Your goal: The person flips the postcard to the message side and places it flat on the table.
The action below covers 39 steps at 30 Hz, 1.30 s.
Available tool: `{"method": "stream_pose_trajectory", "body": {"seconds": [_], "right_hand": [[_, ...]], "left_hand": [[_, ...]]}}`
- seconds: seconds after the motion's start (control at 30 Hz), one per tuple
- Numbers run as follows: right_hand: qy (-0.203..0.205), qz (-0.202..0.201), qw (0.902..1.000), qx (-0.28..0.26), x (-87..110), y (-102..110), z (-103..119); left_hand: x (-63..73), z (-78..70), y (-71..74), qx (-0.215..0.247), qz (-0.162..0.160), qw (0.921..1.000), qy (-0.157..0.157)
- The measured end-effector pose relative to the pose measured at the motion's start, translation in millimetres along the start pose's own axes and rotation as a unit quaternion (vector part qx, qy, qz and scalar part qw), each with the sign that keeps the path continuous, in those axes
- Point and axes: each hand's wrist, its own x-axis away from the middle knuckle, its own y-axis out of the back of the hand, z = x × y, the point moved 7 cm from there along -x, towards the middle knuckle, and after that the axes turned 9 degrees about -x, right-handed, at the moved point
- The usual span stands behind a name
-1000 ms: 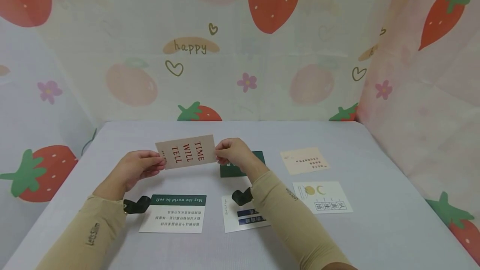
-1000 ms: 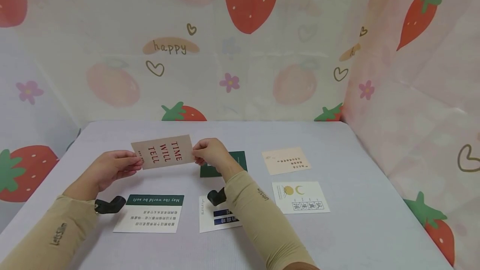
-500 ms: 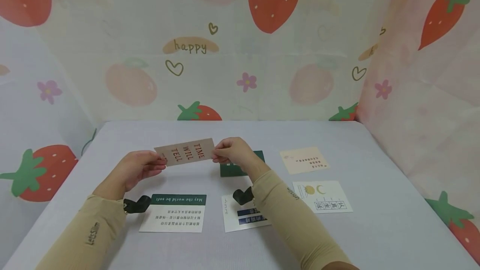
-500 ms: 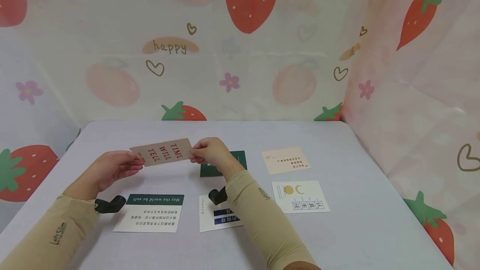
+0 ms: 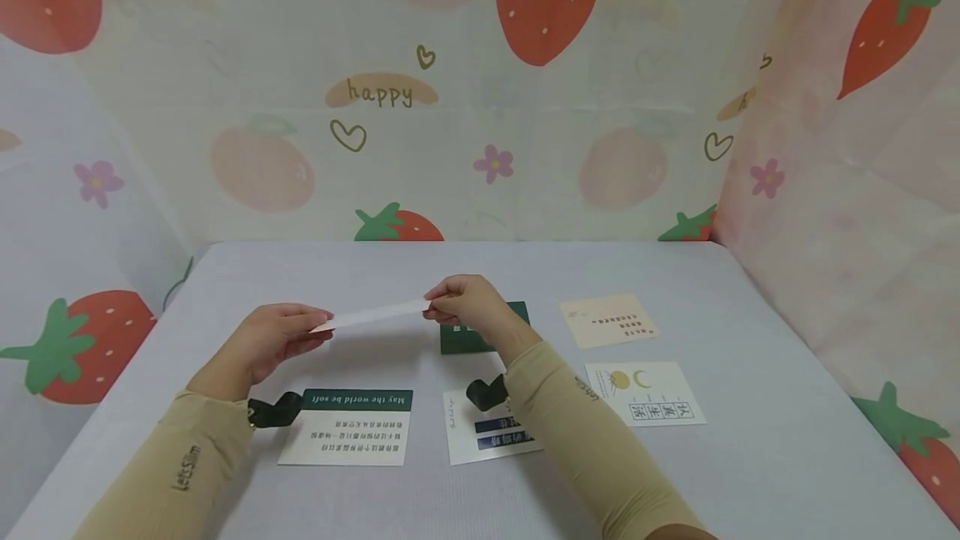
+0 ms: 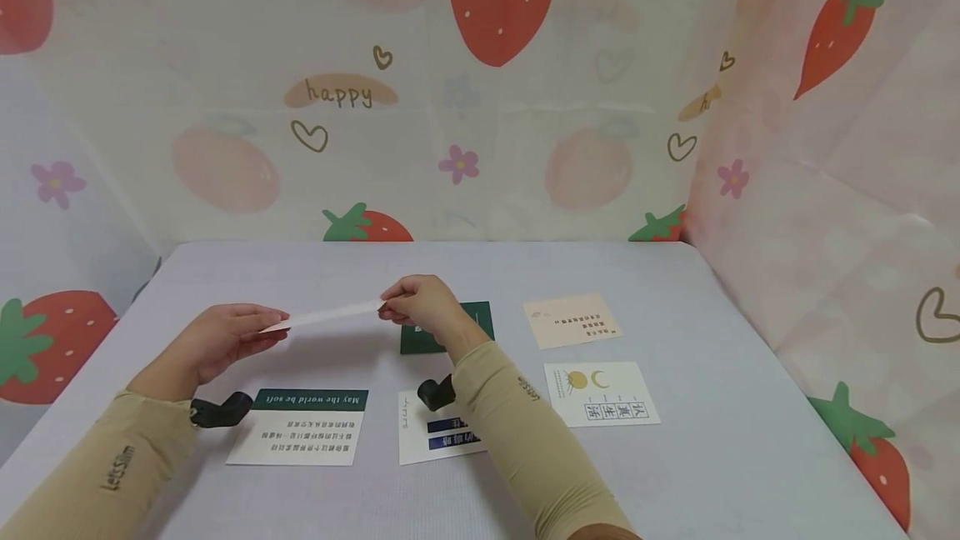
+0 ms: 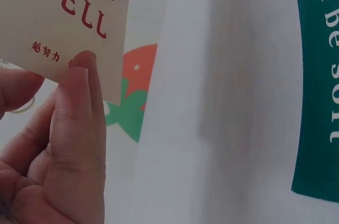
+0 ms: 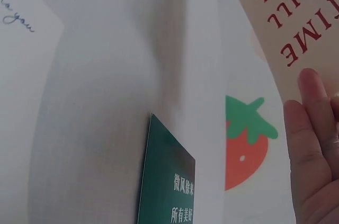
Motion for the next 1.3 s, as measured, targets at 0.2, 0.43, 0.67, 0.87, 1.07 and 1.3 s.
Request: {"method": "stream_pose_trajectory", "body": {"seconds": [0.2, 0.43, 0.67, 0.87, 1.07, 1.3], "right_hand": [[-0.009, -0.007, 0.9999, 0.003, 0.5, 0.5, -1.8], [-0.003, -0.001, 1.0, 0.001, -0.5, -1.1, -3.7], [0.011, -0.005, 0.9999, 0.009, 0.6, -3.1, -3.0], [0.013, -0.015, 0.9997, 0.015, 1.1, -3.4, -4.1], [0.02, -0.034, 0.9991, 0.012, -1.3, -0.9, -5.3], [0.019, -0.062, 0.9979, 0.006, -5.2, -1.3, -8.3]], "left_hand": [[-0.8, 3.3, 0.2, -0.019, -0.007, 0.9997, 0.014], [-0.7, 3.8, 1.6, -0.047, -0.022, 0.9985, 0.017], [-3.1, 0.9, 2.1, -0.02, -0.025, 0.9995, -0.003], [-4.0, 1.0, 2.6, -0.026, -0.035, 0.999, -0.005], [-4.2, 1.8, 2.5, -0.03, -0.04, 0.9987, -0.005], [-6.1, 3.3, 5.5, -0.029, -0.056, 0.9979, 0.014]]}}
